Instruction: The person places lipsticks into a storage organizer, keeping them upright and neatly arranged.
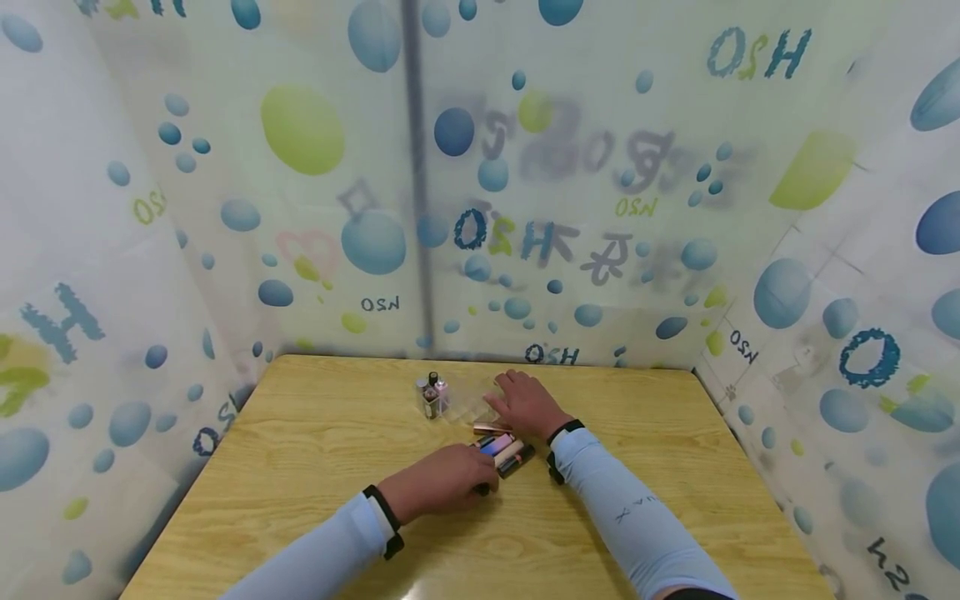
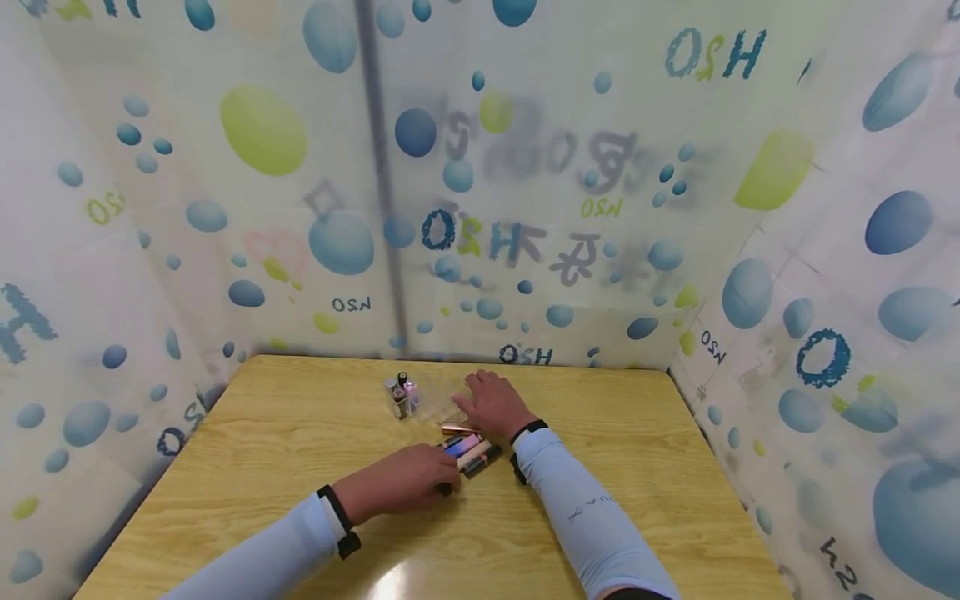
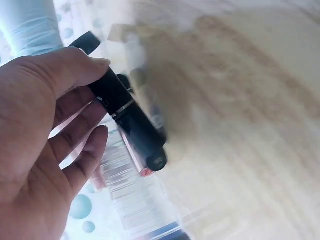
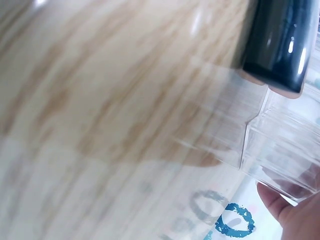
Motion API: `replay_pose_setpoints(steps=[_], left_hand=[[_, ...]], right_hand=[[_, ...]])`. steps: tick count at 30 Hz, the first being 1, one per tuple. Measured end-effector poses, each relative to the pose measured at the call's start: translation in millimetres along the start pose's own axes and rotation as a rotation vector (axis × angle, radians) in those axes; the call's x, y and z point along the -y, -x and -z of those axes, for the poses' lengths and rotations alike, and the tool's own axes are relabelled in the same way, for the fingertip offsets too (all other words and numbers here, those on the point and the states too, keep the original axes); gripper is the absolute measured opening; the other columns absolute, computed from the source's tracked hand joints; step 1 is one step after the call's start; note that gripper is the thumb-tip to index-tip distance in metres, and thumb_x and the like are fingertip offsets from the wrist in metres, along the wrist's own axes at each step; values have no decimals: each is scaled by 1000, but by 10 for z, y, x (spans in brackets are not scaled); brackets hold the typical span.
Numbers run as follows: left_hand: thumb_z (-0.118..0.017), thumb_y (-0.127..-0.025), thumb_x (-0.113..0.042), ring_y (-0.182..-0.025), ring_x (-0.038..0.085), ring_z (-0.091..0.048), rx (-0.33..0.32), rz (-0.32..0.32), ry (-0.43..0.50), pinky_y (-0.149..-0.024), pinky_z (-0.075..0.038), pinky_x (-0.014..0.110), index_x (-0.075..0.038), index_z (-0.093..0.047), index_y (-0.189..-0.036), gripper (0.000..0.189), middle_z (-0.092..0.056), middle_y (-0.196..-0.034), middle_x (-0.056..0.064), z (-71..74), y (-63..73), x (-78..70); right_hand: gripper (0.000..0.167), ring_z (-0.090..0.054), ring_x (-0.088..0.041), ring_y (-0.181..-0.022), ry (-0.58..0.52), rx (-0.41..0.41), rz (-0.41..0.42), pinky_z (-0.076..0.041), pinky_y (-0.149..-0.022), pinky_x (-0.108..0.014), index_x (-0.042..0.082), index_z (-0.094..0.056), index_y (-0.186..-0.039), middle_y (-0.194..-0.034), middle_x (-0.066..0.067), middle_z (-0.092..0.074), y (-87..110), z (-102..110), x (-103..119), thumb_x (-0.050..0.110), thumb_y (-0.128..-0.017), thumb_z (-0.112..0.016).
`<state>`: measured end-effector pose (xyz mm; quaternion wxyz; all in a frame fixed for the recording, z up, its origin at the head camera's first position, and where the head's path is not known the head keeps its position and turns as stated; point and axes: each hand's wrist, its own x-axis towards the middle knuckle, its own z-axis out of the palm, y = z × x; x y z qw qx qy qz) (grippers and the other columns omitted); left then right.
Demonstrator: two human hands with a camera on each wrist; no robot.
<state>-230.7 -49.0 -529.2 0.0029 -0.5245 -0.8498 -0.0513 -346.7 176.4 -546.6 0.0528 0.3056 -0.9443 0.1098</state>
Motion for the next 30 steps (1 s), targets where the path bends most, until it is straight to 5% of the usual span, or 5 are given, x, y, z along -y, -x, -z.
replay_pose_setpoints(steps=[6,13,25,30], left_hand=[[-82,-102,-17,-107,2,-66,-28,57,90,-94,-57,26,-22,-80,-120,19,-72,-115,-14,162,-17,64],[-77,-105,-15,-106,10,-69,-132,118,271,-92,-59,31,-17,-78,-125,20,-70,-118,-9,441,-4,224],[-76,-107,-18,-105,21,-74,-334,315,255,-93,-62,42,-16,-75,-126,20,-73,-119,-2,876,-14,893],[-76,-106,-18,-104,23,-74,-395,430,254,-94,-62,46,-13,-75,-127,21,-74,-120,3,932,-36,1096]], right_hand=[[57,-65,-38,-128,-2,-38,21,-53,-111,-56,1,-62,-147,-139,-18,-66,4,-19,-18,47,-119,-46],[55,-66,-38,-126,-6,-48,36,-55,-107,-56,0,-63,-145,-138,-18,-67,-1,-12,-31,45,-119,-47],[58,-66,-38,-127,-26,-26,31,-53,-110,-56,0,-63,-147,-139,-19,-67,2,13,-17,47,-119,-46],[59,-65,-38,-128,-42,-15,24,-53,-111,-55,0,-62,-148,-140,-19,-66,9,6,0,48,-119,-44]])
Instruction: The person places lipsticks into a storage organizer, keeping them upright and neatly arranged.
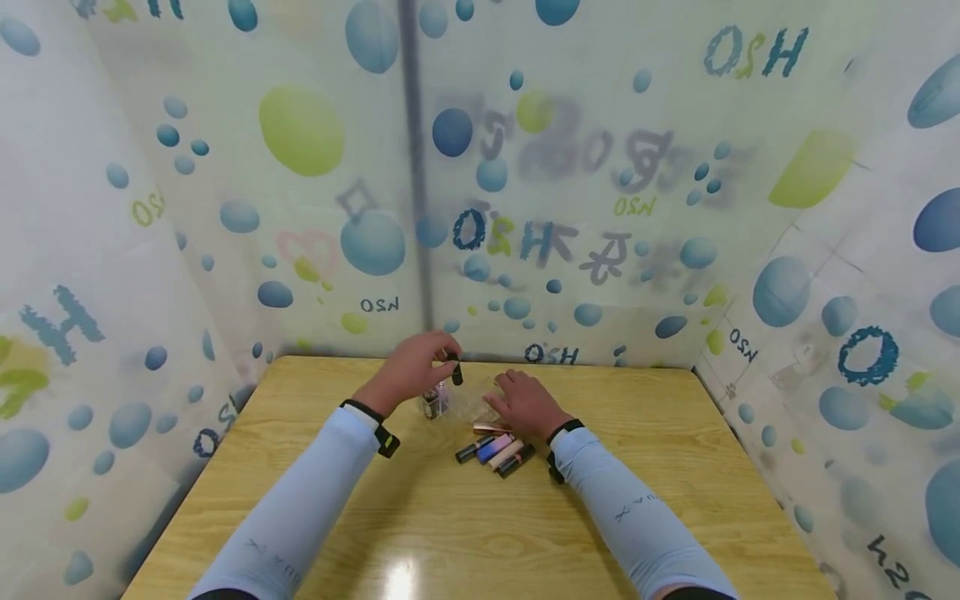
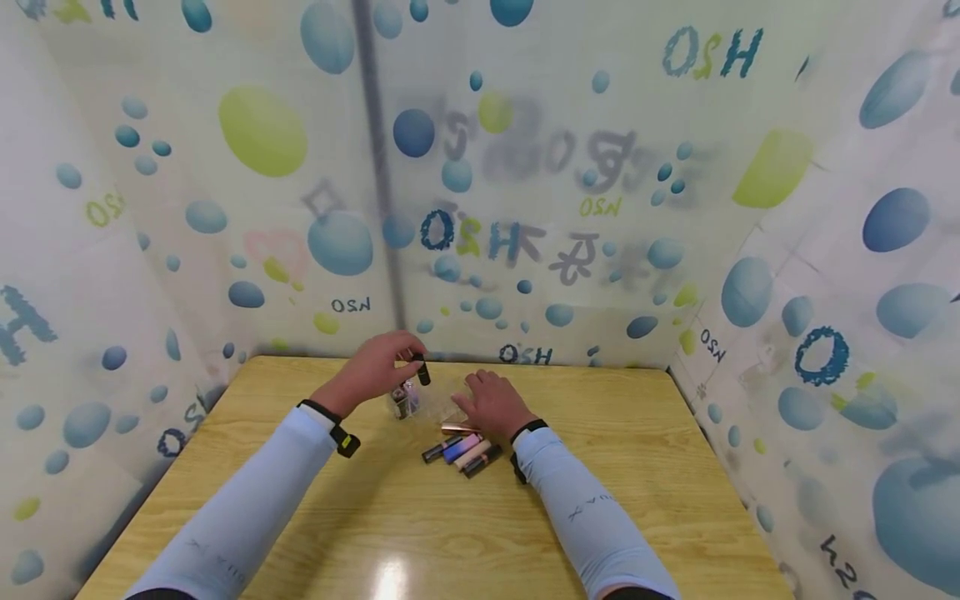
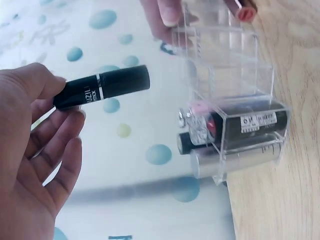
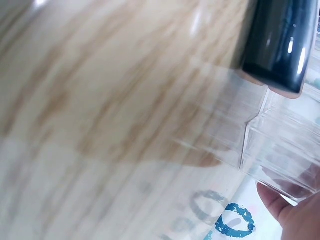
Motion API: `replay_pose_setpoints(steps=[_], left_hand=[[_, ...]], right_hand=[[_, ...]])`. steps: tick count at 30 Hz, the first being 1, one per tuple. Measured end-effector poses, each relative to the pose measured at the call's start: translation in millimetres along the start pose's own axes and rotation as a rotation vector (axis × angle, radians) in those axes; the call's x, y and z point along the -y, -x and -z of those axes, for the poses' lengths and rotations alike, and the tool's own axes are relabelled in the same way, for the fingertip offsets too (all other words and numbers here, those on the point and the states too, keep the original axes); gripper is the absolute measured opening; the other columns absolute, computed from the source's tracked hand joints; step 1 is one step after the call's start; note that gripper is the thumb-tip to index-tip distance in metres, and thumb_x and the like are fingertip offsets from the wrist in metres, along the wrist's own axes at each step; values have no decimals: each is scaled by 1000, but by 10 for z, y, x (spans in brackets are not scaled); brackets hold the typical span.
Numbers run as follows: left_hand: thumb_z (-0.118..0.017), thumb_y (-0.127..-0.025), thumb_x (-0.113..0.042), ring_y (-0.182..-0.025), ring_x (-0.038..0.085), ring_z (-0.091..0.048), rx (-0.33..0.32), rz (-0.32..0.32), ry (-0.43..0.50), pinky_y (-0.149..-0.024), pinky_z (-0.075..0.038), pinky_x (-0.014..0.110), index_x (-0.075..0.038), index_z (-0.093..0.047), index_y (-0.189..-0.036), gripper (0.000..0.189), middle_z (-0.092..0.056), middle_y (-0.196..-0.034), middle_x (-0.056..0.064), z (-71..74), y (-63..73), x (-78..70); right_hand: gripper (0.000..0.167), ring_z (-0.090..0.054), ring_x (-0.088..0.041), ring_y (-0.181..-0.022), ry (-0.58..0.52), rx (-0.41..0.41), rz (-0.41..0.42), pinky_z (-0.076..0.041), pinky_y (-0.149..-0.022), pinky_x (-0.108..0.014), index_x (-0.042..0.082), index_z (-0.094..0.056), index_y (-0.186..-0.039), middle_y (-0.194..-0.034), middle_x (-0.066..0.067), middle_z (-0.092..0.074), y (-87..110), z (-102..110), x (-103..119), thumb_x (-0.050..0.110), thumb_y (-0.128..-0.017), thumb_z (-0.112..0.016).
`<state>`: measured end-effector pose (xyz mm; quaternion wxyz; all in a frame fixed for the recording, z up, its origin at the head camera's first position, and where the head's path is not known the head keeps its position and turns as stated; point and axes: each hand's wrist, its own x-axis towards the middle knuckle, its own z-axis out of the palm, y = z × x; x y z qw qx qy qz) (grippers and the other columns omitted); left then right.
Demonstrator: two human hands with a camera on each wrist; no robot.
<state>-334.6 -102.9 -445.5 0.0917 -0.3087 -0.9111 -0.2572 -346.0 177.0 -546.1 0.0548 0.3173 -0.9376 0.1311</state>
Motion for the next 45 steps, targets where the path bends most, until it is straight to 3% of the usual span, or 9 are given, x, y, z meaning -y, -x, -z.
replay_pose_setpoints(steps=[6,11,25,36,45], left_hand=[[-75,-107,-19,-106,25,-74,-2,87,-48,-94,-62,48,-12,-74,-127,21,-73,-122,5,-74,-60,132],[-75,-107,-20,-105,24,-73,-2,118,-61,-93,-62,47,-12,-75,-124,19,-73,-120,4,-140,-80,177],[-78,-105,-20,-97,21,-73,45,115,-136,-86,-62,45,-14,-78,-114,11,-76,-108,1,-318,-47,253],[-83,-102,-20,-98,21,-74,82,140,-206,-87,-62,44,-13,-81,-115,15,-77,-107,1,-473,-125,291],[-86,-99,-23,-98,20,-72,79,92,-283,-87,-62,41,-14,-83,-113,17,-77,-105,0,-541,-108,308]], right_hand=[[64,-64,-37,-130,9,29,-15,-52,-113,-54,0,-61,-150,-142,-18,-65,7,-17,8,52,-119,-40],[60,-65,-38,-127,8,6,-1,-53,-111,-56,-1,-62,-149,-139,-19,-66,10,-9,8,48,-119,-44],[62,-65,-36,-126,33,11,-10,-53,-111,-54,1,-62,-149,-138,-17,-66,-1,-87,-33,51,-119,-41],[62,-65,-35,-127,48,5,-19,-53,-111,-54,2,-62,-149,-139,-16,-66,-17,-50,-26,51,-119,-42],[57,-66,-35,-125,43,1,-10,-54,-108,-55,2,-63,-148,-138,-16,-67,-25,-63,-34,49,-119,-45]])
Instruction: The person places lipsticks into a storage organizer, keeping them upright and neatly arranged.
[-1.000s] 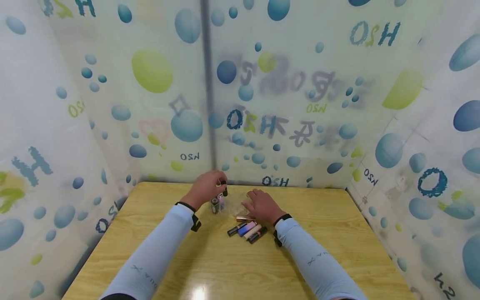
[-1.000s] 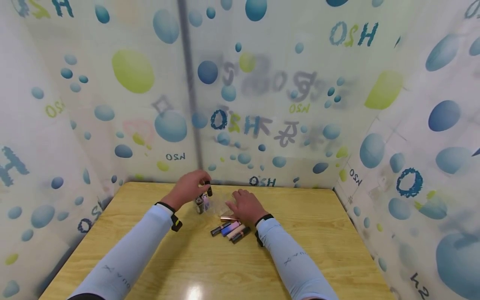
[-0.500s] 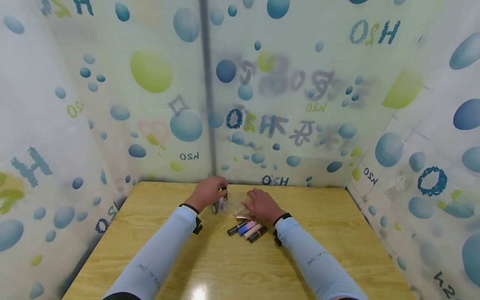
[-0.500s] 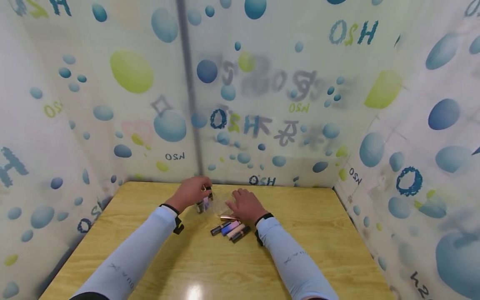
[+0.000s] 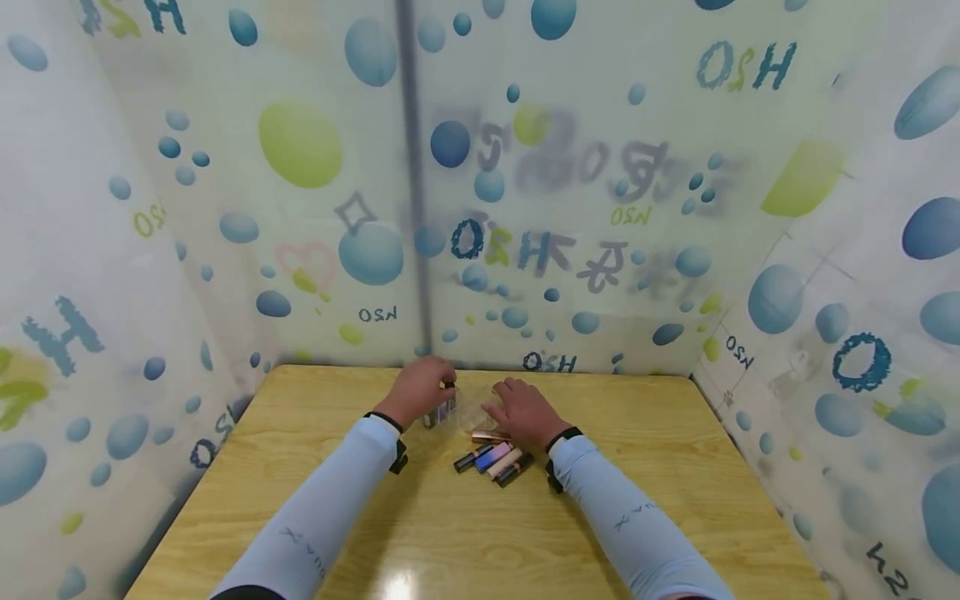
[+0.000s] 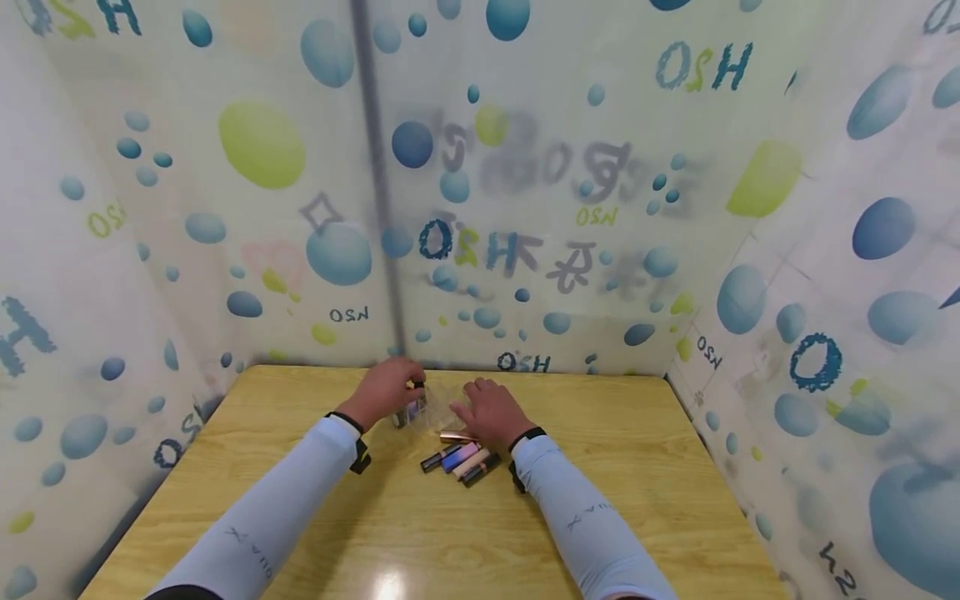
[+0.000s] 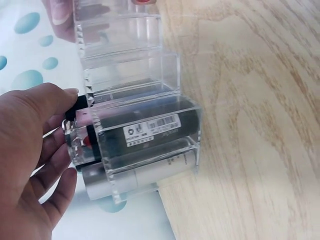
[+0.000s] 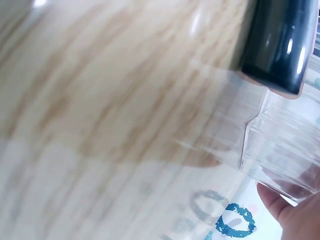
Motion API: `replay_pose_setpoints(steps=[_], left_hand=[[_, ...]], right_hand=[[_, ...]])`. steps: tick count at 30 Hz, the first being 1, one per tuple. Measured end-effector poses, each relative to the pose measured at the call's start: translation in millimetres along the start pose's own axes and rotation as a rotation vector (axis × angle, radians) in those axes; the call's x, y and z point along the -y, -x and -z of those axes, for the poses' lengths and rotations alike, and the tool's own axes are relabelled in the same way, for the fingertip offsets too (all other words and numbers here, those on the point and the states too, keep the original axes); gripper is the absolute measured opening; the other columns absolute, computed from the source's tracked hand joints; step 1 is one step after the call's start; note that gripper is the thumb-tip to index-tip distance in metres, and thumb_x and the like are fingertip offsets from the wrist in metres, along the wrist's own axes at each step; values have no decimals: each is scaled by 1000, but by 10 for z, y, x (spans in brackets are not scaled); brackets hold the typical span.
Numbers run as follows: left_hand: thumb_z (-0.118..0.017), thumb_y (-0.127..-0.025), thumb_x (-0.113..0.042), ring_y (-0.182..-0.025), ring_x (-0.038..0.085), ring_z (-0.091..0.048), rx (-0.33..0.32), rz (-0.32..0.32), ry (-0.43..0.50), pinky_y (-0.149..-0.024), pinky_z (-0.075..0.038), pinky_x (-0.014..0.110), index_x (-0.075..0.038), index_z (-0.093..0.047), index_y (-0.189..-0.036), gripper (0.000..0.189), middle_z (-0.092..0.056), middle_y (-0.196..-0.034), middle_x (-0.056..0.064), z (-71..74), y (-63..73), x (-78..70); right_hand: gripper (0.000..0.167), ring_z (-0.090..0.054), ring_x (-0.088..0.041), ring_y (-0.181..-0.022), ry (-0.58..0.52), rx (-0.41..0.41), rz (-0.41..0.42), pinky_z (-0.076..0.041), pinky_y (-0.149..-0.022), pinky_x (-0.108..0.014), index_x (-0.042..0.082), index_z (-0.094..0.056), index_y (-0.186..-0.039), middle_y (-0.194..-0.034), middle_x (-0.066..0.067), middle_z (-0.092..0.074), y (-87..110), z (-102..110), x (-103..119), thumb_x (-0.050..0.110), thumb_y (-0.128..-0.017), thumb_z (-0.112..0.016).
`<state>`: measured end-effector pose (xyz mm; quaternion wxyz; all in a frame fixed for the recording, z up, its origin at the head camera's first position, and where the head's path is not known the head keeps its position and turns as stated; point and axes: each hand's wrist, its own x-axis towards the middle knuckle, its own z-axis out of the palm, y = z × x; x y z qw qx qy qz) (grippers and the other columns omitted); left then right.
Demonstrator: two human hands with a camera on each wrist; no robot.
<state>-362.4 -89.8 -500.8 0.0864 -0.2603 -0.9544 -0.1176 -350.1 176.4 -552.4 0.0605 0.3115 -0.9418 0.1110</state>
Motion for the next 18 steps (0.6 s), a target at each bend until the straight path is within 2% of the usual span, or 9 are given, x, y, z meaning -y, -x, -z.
replay_pose_setpoints(steps=[6,14,18], left_hand=[[-87,-99,-22,-100,23,-70,7,-1,-40,-91,-61,44,-13,-82,-111,16,-77,-106,2,1,19,-29],[-87,-98,-23,-101,24,-71,-12,-21,-38,-96,-59,44,-12,-82,-111,17,-77,-106,2,-29,10,-32],[-87,-99,-25,-107,25,-70,-10,-6,-18,-98,-59,46,-11,-81,-117,24,-76,-111,4,-25,22,-15]], right_hand=[[59,-65,-36,-127,-2,5,-1,-53,-109,-56,2,-62,-149,-140,-16,-66,-6,15,13,49,-119,-45],[57,-66,-35,-126,-5,5,4,-54,-108,-55,2,-64,-145,-137,-16,-67,8,22,7,48,-119,-45],[56,-66,-36,-125,-1,1,5,-54,-107,-55,2,-64,-145,-137,-16,-67,-1,26,8,48,-119,-46]])
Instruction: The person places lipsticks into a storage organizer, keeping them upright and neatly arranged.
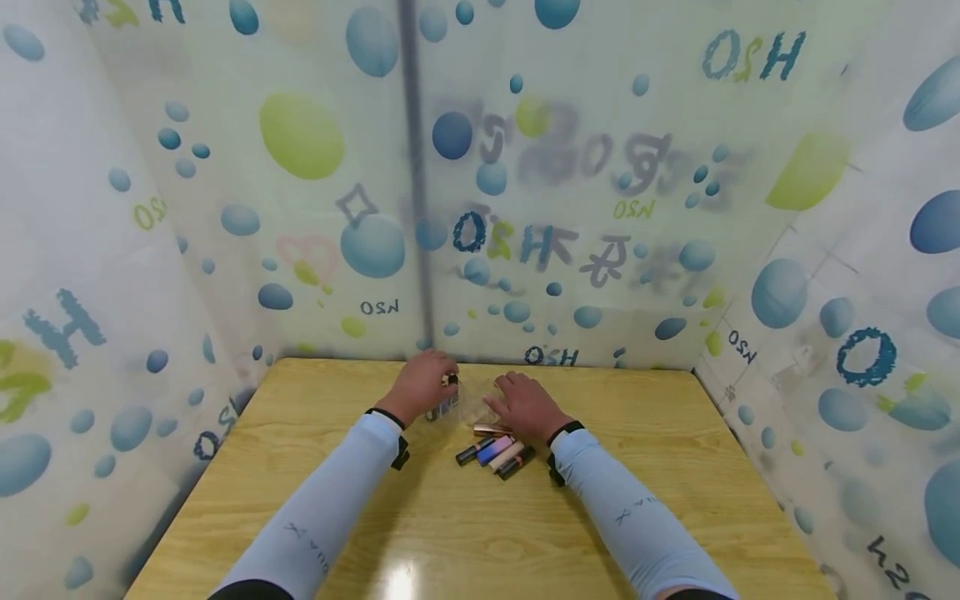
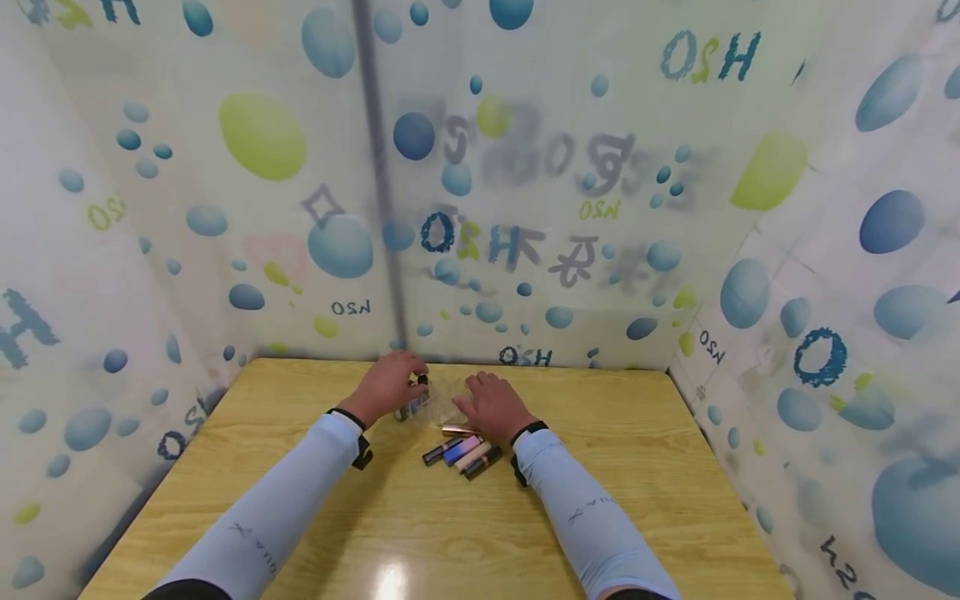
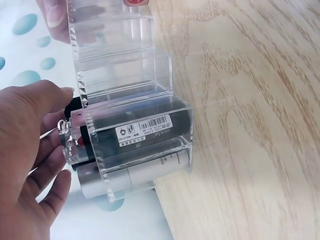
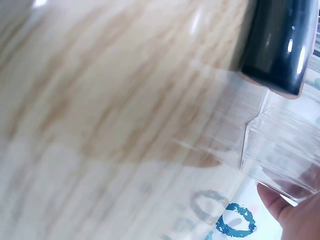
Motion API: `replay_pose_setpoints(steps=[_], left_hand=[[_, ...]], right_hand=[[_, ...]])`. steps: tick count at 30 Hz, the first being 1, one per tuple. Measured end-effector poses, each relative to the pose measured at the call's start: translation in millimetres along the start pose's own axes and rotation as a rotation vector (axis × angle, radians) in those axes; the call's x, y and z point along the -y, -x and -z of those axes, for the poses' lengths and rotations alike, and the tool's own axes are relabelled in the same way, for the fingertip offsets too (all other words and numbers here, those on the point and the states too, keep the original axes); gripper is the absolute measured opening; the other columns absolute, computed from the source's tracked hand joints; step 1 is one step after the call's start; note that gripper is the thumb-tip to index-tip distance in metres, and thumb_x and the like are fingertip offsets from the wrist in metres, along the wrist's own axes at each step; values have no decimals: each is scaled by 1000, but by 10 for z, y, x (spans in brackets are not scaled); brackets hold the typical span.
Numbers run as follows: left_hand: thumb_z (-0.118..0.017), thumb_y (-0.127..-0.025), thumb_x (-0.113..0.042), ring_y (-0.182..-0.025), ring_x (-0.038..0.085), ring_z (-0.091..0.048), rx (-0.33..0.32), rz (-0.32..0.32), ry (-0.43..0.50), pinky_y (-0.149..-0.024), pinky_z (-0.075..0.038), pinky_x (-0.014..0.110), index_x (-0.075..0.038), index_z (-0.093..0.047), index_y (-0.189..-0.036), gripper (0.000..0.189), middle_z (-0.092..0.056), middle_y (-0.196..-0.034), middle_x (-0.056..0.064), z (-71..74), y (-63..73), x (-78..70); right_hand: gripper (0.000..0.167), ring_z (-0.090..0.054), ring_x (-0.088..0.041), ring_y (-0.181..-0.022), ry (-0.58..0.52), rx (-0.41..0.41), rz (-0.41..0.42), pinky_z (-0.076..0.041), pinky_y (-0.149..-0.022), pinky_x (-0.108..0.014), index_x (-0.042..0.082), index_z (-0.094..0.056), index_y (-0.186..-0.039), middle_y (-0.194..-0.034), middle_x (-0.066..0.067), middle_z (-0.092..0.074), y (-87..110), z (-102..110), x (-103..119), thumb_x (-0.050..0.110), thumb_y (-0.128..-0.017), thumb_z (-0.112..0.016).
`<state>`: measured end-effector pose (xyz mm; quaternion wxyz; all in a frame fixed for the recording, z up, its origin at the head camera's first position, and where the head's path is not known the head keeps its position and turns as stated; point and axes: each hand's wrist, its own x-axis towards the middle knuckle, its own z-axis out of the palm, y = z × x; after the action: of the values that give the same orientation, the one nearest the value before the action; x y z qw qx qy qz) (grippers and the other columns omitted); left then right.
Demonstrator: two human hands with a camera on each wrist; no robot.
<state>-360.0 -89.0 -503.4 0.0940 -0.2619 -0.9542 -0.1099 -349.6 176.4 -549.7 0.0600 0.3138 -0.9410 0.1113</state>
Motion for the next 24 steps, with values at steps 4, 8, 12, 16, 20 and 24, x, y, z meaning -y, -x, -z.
replay_pose_setpoints(steps=[4,8,12,16,20,24], left_hand=[[-86,-100,-28,-111,28,-69,-7,23,31,-100,-59,48,-9,-80,-123,31,-74,-117,6,33,49,0],[-86,-100,-27,-108,29,-69,-34,24,66,-97,-59,48,-8,-80,-121,28,-73,-116,8,75,115,-15],[-85,-101,-25,-105,24,-68,-65,2,89,-93,-60,45,-12,-80,-113,18,-72,-111,3,132,182,-77],[-82,-101,-21,-99,20,-68,-80,-31,126,-88,-61,43,-14,-79,-107,10,-71,-107,0,209,280,-222],[-82,-100,-21,-93,18,-69,-70,-65,140,-84,-62,41,-15,-79,-106,9,-72,-103,1,214,382,-378],[-83,-101,-23,-93,16,-70,-37,-98,124,-82,-62,39,-17,-77,-105,10,-71,-102,-2,134,463,-496]], right_hand=[[56,-66,-35,-125,7,1,-6,-54,-108,-55,3,-64,-146,-137,-16,-67,-3,-1,1,49,-119,-44],[56,-66,-36,-126,-9,3,-10,-54,-108,-56,3,-63,-146,-138,-17,-67,11,25,27,48,-119,-45],[57,-65,-36,-128,-18,6,-11,-53,-109,-56,2,-62,-147,-140,-17,-66,18,52,37,48,-119,-45],[58,-65,-36,-127,-17,3,-12,-53,-110,-56,1,-62,-148,-139,-17,-66,22,48,32,48,-119,-45],[58,-65,-35,-127,-7,0,-20,-53,-110,-55,3,-63,-147,-139,-16,-67,17,29,24,50,-119,-45],[57,-65,-35,-127,7,3,-25,-53,-110,-54,4,-63,-147,-139,-15,-67,12,15,15,50,-119,-45]])
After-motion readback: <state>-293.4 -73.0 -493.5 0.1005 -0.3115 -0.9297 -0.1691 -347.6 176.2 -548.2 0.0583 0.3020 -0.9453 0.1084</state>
